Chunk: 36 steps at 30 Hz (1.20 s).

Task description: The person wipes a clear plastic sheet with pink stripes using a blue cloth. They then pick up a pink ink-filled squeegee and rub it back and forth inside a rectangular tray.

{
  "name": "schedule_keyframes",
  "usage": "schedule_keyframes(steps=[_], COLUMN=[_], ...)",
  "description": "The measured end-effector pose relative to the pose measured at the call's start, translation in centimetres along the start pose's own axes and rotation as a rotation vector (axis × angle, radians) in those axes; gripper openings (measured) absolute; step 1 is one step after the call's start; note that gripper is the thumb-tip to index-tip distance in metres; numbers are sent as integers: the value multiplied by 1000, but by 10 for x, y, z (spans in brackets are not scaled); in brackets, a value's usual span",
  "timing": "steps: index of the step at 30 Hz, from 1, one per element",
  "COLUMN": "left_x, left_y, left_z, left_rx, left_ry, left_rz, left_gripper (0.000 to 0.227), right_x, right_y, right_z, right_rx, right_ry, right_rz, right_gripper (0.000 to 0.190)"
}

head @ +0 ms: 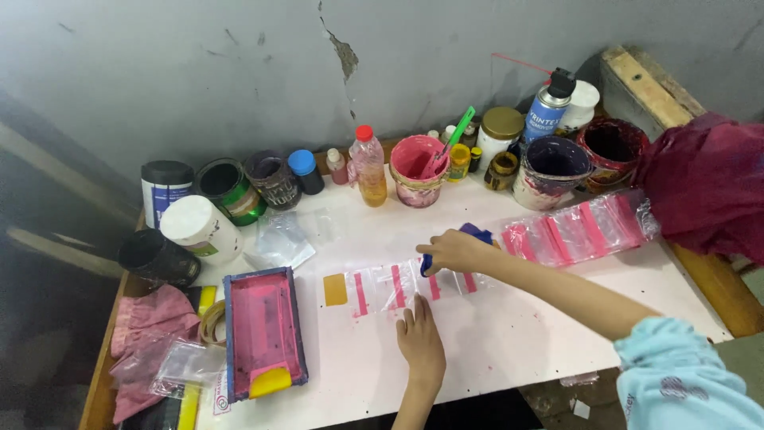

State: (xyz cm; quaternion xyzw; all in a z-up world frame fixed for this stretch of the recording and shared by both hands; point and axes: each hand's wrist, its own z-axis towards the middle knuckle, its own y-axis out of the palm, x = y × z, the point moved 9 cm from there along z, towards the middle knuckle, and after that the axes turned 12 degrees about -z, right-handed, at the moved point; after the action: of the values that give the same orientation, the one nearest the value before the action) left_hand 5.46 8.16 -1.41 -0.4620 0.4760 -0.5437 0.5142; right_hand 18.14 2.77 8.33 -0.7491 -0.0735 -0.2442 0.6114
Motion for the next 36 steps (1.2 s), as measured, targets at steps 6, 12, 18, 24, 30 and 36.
schedule_keyframes(steps=[6, 12, 18, 24, 30, 36], left_x=[8, 10, 15, 17, 20, 21], left_y=[27, 37, 46, 49, 44, 36], left_z=[-5, -4, -6, -8, -7, -5], left_rx=[-12, -160, -145, -229, -200, -200], left_ry=[-3, -22, -28, -23, -17, -18], left_rz=[1, 51, 134, 159, 187, 270], left_gripper=[73, 77, 72, 76, 71, 75], right_x=[-16, -23, -16, 7, 26, 42], right_y=[8, 40, 50, 70, 78, 60], right_z=[26, 40, 49, 61, 69, 62], right_rx=[-61, -130, -259, -140, -270, -328], right_ry=[-276, -328, -285, -113, -41, -90], right_rz=[-45, -157, -174, -107, -85, -199], right_gripper=[58, 30, 19, 47, 48, 27])
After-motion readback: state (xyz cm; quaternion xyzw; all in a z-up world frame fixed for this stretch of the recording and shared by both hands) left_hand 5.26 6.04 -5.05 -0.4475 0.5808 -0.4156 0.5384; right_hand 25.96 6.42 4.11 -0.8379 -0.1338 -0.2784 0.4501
